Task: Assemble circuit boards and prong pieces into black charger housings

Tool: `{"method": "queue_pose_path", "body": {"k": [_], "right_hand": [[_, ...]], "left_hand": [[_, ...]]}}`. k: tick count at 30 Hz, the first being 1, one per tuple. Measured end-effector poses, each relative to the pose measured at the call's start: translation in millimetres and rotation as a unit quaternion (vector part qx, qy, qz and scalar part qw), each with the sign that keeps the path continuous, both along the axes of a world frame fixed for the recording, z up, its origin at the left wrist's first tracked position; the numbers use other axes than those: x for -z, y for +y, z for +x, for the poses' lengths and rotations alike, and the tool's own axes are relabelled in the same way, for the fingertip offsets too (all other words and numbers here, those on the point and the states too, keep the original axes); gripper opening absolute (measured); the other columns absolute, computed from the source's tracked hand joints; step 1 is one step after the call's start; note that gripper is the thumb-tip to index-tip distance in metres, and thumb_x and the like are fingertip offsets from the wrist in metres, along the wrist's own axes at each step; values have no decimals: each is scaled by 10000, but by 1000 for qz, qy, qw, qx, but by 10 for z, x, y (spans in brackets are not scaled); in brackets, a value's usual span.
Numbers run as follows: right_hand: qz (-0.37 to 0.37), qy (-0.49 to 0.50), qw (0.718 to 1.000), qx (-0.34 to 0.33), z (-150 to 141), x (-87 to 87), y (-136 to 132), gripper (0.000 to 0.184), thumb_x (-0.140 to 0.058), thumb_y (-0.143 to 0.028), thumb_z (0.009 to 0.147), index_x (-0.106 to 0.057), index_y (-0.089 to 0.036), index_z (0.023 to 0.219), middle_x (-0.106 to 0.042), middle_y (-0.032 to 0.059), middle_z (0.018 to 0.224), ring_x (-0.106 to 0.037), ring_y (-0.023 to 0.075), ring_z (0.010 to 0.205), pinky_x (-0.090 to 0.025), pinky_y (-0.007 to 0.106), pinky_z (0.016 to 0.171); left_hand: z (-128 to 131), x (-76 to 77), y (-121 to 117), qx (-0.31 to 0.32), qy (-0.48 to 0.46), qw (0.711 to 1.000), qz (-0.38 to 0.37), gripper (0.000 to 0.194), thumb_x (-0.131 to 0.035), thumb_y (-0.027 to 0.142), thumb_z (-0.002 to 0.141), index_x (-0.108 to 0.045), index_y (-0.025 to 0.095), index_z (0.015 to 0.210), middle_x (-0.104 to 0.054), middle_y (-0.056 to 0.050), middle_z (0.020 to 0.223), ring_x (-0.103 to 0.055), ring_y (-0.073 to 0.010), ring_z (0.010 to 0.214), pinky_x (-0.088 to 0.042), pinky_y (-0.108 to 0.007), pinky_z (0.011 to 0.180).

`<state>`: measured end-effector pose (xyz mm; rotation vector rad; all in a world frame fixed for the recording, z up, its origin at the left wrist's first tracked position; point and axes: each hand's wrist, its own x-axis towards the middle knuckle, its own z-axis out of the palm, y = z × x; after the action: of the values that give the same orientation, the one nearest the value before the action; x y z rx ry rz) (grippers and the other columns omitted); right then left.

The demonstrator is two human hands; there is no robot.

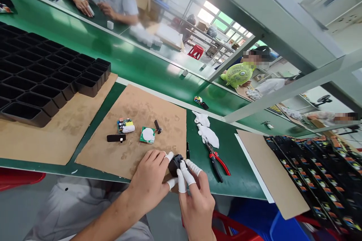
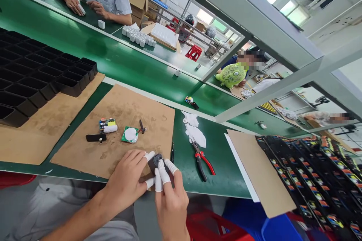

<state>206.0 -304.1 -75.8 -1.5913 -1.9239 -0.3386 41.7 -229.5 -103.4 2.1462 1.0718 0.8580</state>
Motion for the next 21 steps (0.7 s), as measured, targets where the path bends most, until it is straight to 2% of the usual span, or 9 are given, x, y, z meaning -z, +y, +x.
{"method": "queue_pose_path", "body": {"k": [4, 8, 15, 18, 21], "right_hand": [[31, 36, 999, 23, -122, 24, 40, 264, -674, -104, 1107, -822, -212, 1296, -788, 124, 1166, -864, 258, 1069, -755, 358, 927], [31, 26, 999, 21, -104, 36, 15, 254, -676, -171, 1128, -809, -215, 1340, -783, 139, 1204, -860, 280, 1087, -764, 389, 908], [21, 44, 999, -5, -32, 128, -128, 608, -690, -64, 1092, -644, -304, 1648, -780, 128, 1369, -836, 294, 1216, -759, 414, 1021], [28, 65, 998, -1, -114, 152, -79, 572, -679, -52, 1090, -694, -311, 1599, -783, 131, 1315, -843, 287, 1170, -769, 411, 968], [9, 94, 995, -2, -173, 114, -19, 465, -707, -104, 1092, -754, -286, 1517, -768, 147, 1319, -838, 290, 1181, -764, 402, 950]], "left_hand": [[18, 32, -17, -2, 0, 1000, 25, 404, -666, 43, 754, -650, 207, 1124, -754, -104, 1145, -691, -344, 1077, -618, -523, 1002], [46, 67, -40, -19, -3, 999, 39, 359, -641, 40, 729, -634, 223, 1037, -758, -107, 1088, -694, -348, 1022, -632, -526, 953], [50, 81, -89, -71, -84, 987, 119, 325, -686, 96, 743, -637, 251, 1025, -742, -91, 953, -704, -345, 958, -639, -522, 928], [47, 57, -85, -91, -74, 990, 78, 352, -688, 90, 697, -620, 254, 1002, -742, -85, 963, -699, -341, 961, -641, -501, 879], [53, 53, -83, -102, -58, 992, 43, 317, -702, 93, 715, -605, 249, 974, -744, -89, 979, -695, -335, 963, -636, -496, 870]]}}
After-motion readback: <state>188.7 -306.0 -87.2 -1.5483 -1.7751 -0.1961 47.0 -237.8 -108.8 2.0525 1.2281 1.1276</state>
